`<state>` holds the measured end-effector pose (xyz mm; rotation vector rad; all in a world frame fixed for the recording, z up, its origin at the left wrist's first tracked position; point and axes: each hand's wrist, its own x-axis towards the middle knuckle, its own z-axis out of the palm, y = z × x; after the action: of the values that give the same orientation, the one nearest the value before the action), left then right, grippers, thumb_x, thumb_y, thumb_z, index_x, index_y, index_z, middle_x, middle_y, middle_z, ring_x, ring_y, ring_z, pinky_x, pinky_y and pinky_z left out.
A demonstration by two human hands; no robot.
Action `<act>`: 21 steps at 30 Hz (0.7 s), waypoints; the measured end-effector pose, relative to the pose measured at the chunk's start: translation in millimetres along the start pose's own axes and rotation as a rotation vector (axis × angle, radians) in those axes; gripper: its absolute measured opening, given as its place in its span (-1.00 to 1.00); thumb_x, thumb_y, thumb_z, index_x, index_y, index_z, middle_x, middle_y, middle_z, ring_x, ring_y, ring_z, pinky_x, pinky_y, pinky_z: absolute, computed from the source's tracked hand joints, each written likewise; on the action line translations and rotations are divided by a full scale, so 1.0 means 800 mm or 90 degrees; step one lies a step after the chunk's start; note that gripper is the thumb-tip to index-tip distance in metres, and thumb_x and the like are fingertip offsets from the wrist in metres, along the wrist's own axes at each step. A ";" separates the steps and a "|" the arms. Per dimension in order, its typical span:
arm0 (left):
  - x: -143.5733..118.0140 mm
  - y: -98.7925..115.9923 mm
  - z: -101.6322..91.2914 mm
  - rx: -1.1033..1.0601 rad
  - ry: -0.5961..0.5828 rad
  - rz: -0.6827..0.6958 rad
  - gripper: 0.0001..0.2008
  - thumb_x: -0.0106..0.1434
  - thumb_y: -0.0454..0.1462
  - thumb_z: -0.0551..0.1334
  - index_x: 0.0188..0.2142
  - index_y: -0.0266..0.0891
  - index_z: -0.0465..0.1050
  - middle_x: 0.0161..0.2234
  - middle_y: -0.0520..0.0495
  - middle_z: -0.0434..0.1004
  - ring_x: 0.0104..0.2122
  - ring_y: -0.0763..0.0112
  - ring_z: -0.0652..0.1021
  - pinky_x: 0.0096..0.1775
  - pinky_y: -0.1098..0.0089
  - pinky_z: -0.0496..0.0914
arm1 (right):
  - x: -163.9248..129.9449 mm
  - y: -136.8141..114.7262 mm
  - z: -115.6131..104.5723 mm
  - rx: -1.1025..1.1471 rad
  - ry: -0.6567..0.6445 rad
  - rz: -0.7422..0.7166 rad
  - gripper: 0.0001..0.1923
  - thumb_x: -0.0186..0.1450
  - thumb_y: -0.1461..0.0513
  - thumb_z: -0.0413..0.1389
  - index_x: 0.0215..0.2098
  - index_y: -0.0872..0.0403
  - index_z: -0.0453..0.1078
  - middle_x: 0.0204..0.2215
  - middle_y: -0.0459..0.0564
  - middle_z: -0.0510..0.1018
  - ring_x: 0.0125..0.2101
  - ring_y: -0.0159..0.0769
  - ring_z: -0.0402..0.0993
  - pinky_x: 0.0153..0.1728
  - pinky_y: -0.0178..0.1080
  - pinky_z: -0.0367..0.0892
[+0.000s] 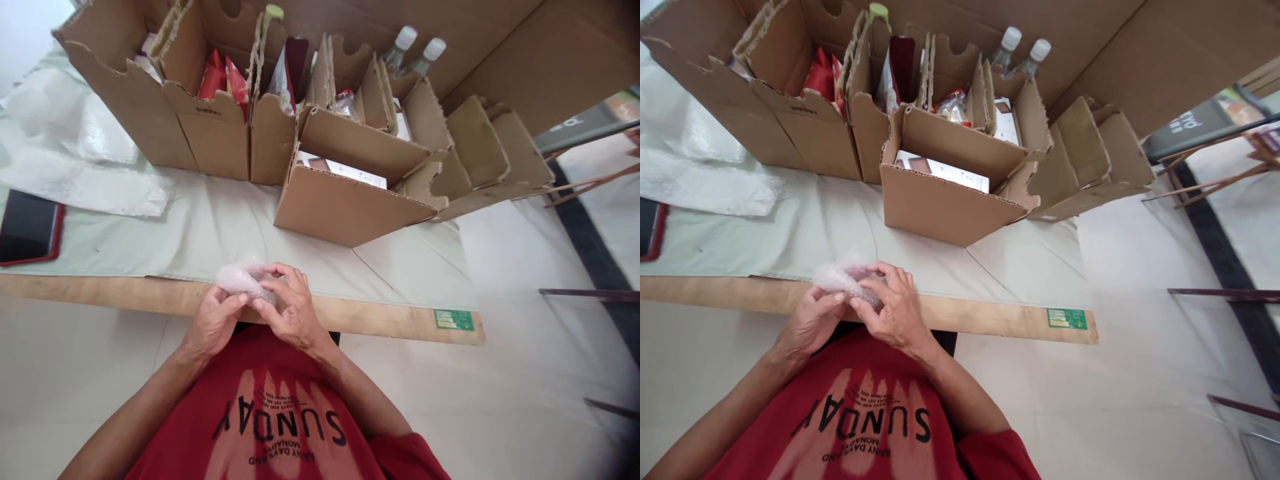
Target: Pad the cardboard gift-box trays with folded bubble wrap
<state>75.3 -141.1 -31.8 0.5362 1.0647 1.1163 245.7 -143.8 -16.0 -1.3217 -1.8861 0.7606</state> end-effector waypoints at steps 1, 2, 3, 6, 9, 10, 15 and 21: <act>-0.002 0.000 0.000 0.041 0.014 0.022 -0.60 0.00 -0.14 0.51 -0.17 -0.23 0.58 -0.16 -0.09 0.68 -0.09 0.23 0.63 0.01 0.27 0.50 | 0.002 0.002 -0.007 0.012 -0.008 0.016 -0.66 0.38 0.06 0.20 0.07 -0.03 0.48 0.16 0.10 0.48 0.17 -0.08 0.41 0.22 0.04 0.24; -0.004 0.001 0.001 0.095 0.024 0.044 -0.60 0.02 -0.14 0.50 -0.16 -0.22 0.57 -0.16 -0.08 0.68 -0.10 0.24 0.63 0.00 0.28 0.51 | 0.005 0.004 -0.013 0.039 -0.022 0.036 -0.54 0.36 0.01 0.21 0.17 -0.02 0.42 0.19 0.12 0.45 0.17 -0.08 0.40 0.24 0.05 0.24; -0.006 0.002 0.002 0.156 0.027 0.065 -0.60 0.05 -0.13 0.48 -0.13 -0.22 0.56 -0.16 -0.08 0.68 -0.11 0.25 0.63 -0.01 0.29 0.51 | 0.008 0.006 -0.019 0.073 -0.043 0.055 -0.40 0.34 -0.04 0.23 0.25 0.00 0.34 0.22 0.15 0.43 0.16 -0.07 0.42 0.22 0.05 0.27; -0.012 0.003 0.006 0.315 -0.001 0.110 -0.59 0.16 -0.13 0.41 -0.02 -0.20 0.51 -0.08 -0.10 0.65 -0.08 0.25 0.63 0.01 0.30 0.50 | 0.019 0.007 -0.029 0.147 -0.098 0.075 -0.30 0.24 -0.09 0.31 0.24 0.01 0.35 0.16 0.14 0.51 0.08 -0.09 0.48 0.17 -0.01 0.34; -0.013 0.002 0.007 0.377 -0.017 0.120 -0.47 0.15 -0.09 0.40 0.08 -0.20 0.43 0.00 -0.15 0.61 -0.02 0.21 0.62 0.01 0.30 0.50 | 0.021 0.002 -0.029 0.186 -0.035 0.076 -0.69 0.30 0.01 0.27 -0.11 0.01 0.51 -0.10 0.02 0.63 -0.04 -0.17 0.53 0.11 -0.11 0.36; -0.012 0.002 0.005 0.389 -0.035 0.105 -0.43 0.14 -0.08 0.41 0.10 -0.21 0.41 0.01 -0.17 0.61 -0.02 0.18 0.62 0.00 0.29 0.51 | 0.020 0.001 -0.029 0.213 -0.003 0.099 -0.76 0.31 0.05 0.25 -0.19 0.02 0.52 -0.18 -0.01 0.62 -0.11 -0.22 0.54 0.03 -0.16 0.39; -0.002 0.009 -0.001 0.542 -0.190 0.051 -0.57 0.22 0.00 0.27 -0.07 -0.24 0.56 -0.22 -0.13 0.69 -0.23 0.16 0.65 -0.18 0.28 0.54 | 0.007 0.008 -0.046 0.305 -0.003 0.206 -0.68 0.23 0.05 0.29 -0.14 0.06 0.51 -0.31 -0.07 0.58 -0.29 -0.32 0.47 -0.21 -0.28 0.39; 0.006 0.016 0.016 0.618 -0.343 0.089 -0.62 0.28 -0.04 0.23 -0.04 -0.16 0.61 -0.21 -0.09 0.72 -0.28 0.21 0.67 -0.22 0.34 0.56 | -0.001 0.015 -0.108 0.137 -0.190 0.144 -0.78 0.26 0.17 0.29 -0.13 0.04 0.56 -0.28 -0.07 0.65 -0.25 -0.30 0.54 -0.14 -0.27 0.40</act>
<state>81.1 -129.6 -17.7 1.5969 1.0405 0.4416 322.4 -135.0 24.4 -1.3547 -1.8306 1.3013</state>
